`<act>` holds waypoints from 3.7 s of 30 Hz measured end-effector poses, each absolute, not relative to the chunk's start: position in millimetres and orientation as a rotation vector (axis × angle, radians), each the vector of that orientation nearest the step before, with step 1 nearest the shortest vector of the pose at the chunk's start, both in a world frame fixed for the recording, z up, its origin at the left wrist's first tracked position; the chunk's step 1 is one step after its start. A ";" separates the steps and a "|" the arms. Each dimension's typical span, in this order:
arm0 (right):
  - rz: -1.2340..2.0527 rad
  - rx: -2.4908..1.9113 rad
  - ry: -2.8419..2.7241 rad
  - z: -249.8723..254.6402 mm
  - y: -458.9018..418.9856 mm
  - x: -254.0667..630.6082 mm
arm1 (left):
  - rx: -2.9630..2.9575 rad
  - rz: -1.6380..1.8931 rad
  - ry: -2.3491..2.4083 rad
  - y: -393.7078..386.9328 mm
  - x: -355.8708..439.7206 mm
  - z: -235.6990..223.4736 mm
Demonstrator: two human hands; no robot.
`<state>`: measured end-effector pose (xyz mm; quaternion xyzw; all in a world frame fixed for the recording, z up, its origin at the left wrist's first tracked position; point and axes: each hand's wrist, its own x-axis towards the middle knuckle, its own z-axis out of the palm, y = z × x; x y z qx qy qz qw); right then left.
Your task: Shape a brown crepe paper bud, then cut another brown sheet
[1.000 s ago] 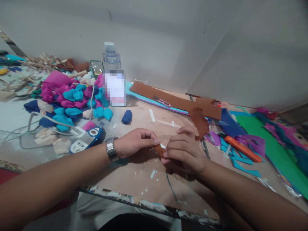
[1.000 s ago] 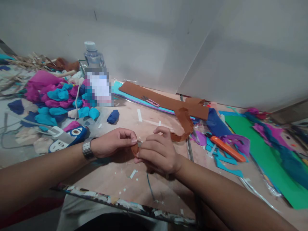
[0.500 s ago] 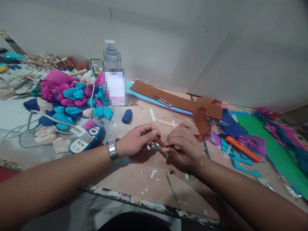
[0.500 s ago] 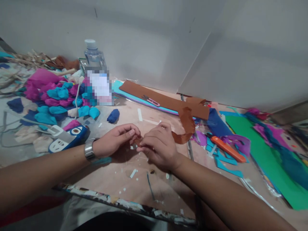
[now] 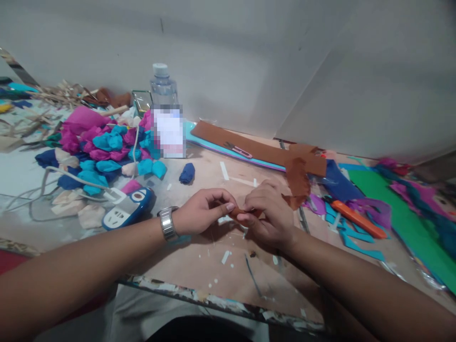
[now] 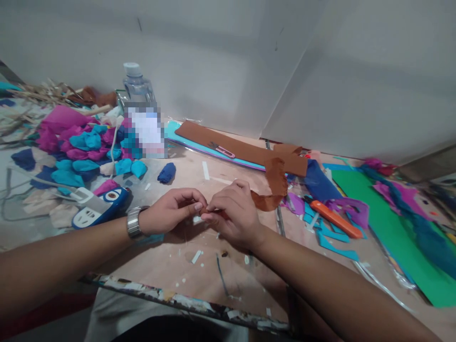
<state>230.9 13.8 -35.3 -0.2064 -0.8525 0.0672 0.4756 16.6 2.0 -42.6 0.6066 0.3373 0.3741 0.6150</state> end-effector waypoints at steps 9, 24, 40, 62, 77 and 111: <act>0.183 -0.622 -2.067 -40.4 16.4 230.1 | 2.200 0.917 0.739 -4.3 13.1 -32.7; 0.222 -0.688 -2.147 -44.3 18.5 229.4 | 2.241 0.803 0.849 -3.3 17.7 -40.9; 0.235 -0.689 -2.153 -44.8 18.7 230.5 | 2.066 1.053 0.967 -3.9 13.7 -37.3; 0.187 -0.659 -2.123 -43.8 21.8 230.7 | 2.083 1.160 0.806 1.8 10.5 -42.0; 0.238 -0.675 -2.143 -40.8 17.8 231.3 | 1.934 1.136 0.773 2.5 15.2 -42.0; 0.210 -0.790 -1.954 -40.8 23.5 231.1 | 1.509 0.814 1.031 0.5 15.9 -36.1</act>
